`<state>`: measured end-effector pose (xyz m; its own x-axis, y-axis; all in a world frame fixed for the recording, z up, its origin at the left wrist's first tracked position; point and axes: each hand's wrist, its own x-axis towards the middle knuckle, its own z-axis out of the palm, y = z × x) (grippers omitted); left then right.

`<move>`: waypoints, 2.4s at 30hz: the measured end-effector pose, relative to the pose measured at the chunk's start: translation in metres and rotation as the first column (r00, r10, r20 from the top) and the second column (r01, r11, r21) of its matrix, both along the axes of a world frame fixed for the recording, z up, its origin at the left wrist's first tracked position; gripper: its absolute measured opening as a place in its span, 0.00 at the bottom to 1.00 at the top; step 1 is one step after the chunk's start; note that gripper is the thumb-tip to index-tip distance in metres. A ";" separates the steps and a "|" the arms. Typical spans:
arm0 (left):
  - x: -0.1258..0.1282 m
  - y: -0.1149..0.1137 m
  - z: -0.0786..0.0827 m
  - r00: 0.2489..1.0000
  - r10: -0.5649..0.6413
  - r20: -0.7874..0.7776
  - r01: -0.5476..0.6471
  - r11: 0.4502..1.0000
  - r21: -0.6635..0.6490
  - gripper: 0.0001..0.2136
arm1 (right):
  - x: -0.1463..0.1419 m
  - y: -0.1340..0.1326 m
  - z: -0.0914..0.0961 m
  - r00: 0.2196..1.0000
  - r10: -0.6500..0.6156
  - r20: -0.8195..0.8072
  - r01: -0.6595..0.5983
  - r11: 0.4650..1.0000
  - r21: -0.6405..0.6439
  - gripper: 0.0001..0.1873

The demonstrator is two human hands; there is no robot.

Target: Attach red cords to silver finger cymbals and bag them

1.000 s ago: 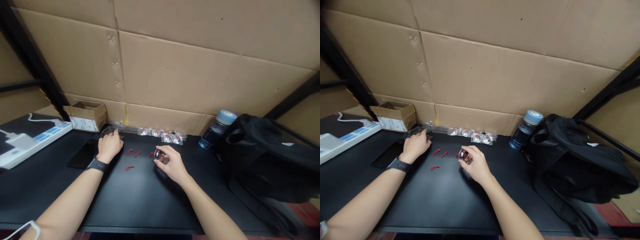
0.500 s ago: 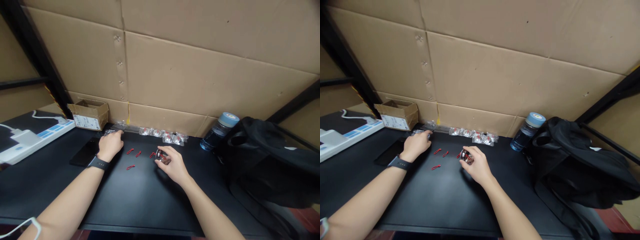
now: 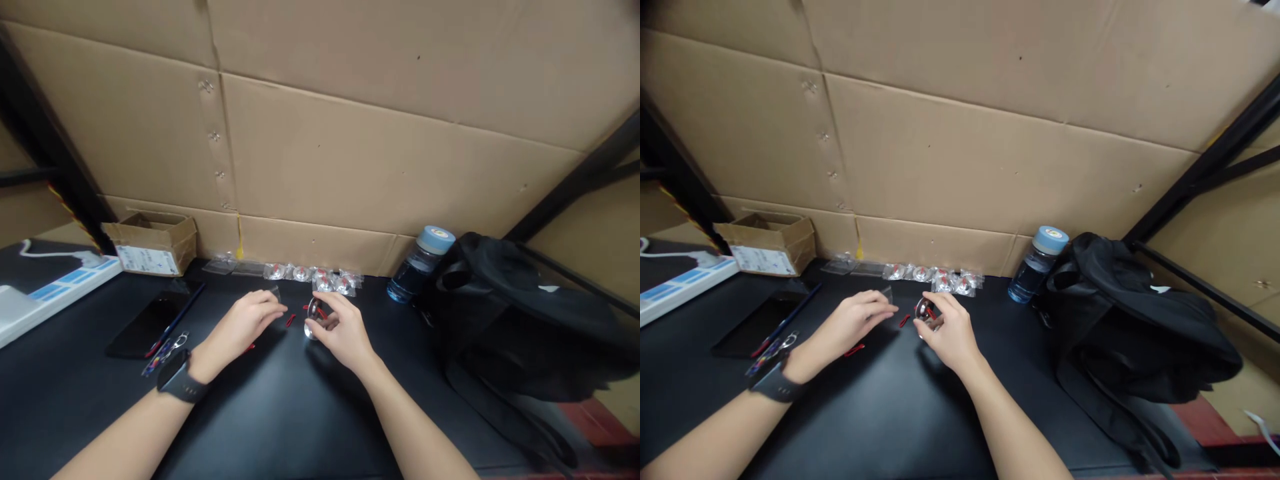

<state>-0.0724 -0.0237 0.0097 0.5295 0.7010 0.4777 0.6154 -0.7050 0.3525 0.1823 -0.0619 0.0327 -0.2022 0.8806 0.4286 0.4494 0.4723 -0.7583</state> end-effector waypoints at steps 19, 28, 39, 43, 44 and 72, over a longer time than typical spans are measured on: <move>0.009 -0.026 0.015 0.970 0.086 0.226 -0.075 0.996 -0.054 0.23 | 0.011 0.005 0.006 0.994 -0.085 0.070 0.083 0.996 0.035 0.25; 0.027 -0.033 -0.002 0.998 -0.012 0.068 0.020 0.992 -0.127 0.22 | 0.013 0.001 0.016 0.978 0.122 0.172 -0.141 0.984 0.106 0.27; 0.028 -0.029 -0.010 0.987 -0.023 0.158 0.035 0.997 -0.075 0.39 | 0.010 -0.002 0.012 0.950 0.261 0.172 -0.246 0.964 -0.104 0.28; 0.026 -0.029 -0.004 0.979 0.017 0.204 -0.002 0.997 -0.071 0.32 | 0.006 -0.003 0.012 0.945 0.281 0.168 -0.268 0.959 -0.097 0.26; 0.026 -0.030 -0.002 0.973 0.026 0.230 -0.008 0.997 -0.079 0.27 | 0.005 -0.003 0.013 0.947 0.270 0.175 -0.260 0.962 -0.077 0.26; 0.006 -0.036 0.021 0.937 -0.245 -0.248 0.206 0.963 -0.173 0.32 | 0.011 -0.009 0.024 0.896 0.263 0.357 -0.245 0.965 -0.097 0.20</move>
<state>-0.0668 -0.0597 0.0309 0.7750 0.5987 0.2022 0.5310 -0.7905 0.3052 0.1937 -0.0706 0.0571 -0.5550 0.7962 0.2411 0.5675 0.5743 -0.5900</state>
